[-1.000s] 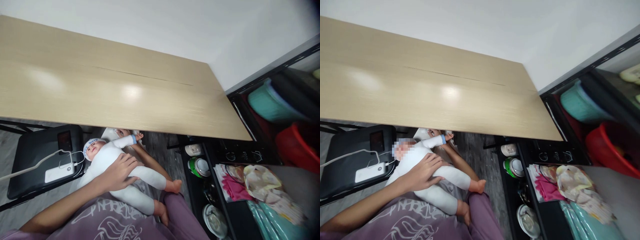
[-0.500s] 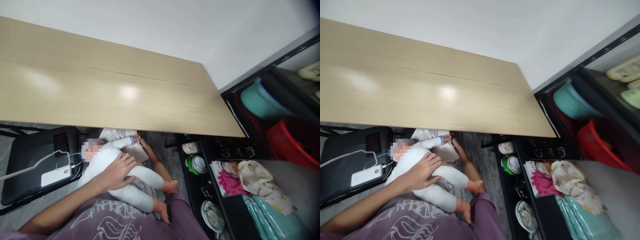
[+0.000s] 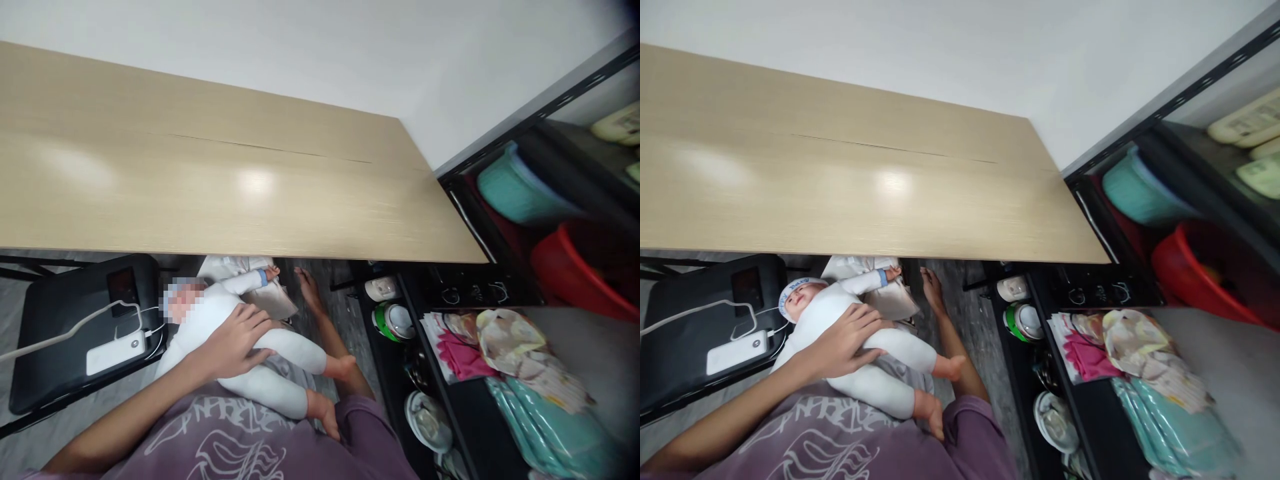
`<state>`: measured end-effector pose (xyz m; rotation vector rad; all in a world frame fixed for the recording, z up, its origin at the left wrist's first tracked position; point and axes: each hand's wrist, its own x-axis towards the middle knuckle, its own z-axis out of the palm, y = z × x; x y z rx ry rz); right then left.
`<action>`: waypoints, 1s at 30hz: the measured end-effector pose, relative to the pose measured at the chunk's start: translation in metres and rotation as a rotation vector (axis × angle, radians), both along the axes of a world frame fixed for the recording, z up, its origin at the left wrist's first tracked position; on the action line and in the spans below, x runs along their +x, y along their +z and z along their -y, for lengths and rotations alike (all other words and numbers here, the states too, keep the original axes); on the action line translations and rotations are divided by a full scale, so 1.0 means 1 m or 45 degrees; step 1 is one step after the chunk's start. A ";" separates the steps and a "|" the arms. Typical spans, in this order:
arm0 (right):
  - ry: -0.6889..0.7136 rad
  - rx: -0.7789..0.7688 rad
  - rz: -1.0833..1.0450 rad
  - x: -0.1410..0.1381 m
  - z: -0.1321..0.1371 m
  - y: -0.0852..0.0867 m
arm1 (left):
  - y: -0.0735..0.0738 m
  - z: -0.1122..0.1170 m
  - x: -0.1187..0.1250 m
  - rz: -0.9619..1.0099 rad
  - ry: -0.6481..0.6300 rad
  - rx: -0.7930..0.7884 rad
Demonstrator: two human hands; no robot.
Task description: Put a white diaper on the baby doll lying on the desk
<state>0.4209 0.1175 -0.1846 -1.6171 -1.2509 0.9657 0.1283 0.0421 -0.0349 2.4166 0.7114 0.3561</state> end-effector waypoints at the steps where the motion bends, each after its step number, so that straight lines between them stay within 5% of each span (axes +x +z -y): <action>1: 0.000 0.013 0.007 0.002 0.004 0.007 | 0.000 0.000 0.000 -0.002 -0.006 -0.004; 3: 0.099 0.084 0.054 -0.002 0.012 0.026 | 0.001 -0.001 0.000 -0.002 -0.030 -0.015; 7: 0.740 0.301 0.384 -0.035 0.009 0.068 | 0.006 -0.005 0.001 0.002 -0.090 -0.054; 10: 1.068 0.254 0.652 -0.069 -0.009 0.084 | 0.015 0.000 -0.001 0.002 -0.093 -0.079; 15: 1.130 0.277 0.912 -0.111 -0.028 0.095 | 0.015 0.037 -0.041 0.077 0.144 -0.020; 19: 1.153 0.453 0.989 -0.126 -0.021 0.113 | -0.023 0.076 -0.108 0.167 0.869 -0.007; 22: 1.149 0.547 0.995 -0.132 -0.016 0.128 | -0.056 0.093 -0.151 0.107 1.330 -0.326; 26: 1.138 0.643 0.949 -0.133 -0.010 0.152 | -0.078 0.102 -0.166 0.138 1.406 -0.860; 30: 1.063 0.732 0.883 -0.109 0.010 0.194 | -0.063 0.106 -0.149 0.259 1.330 -0.758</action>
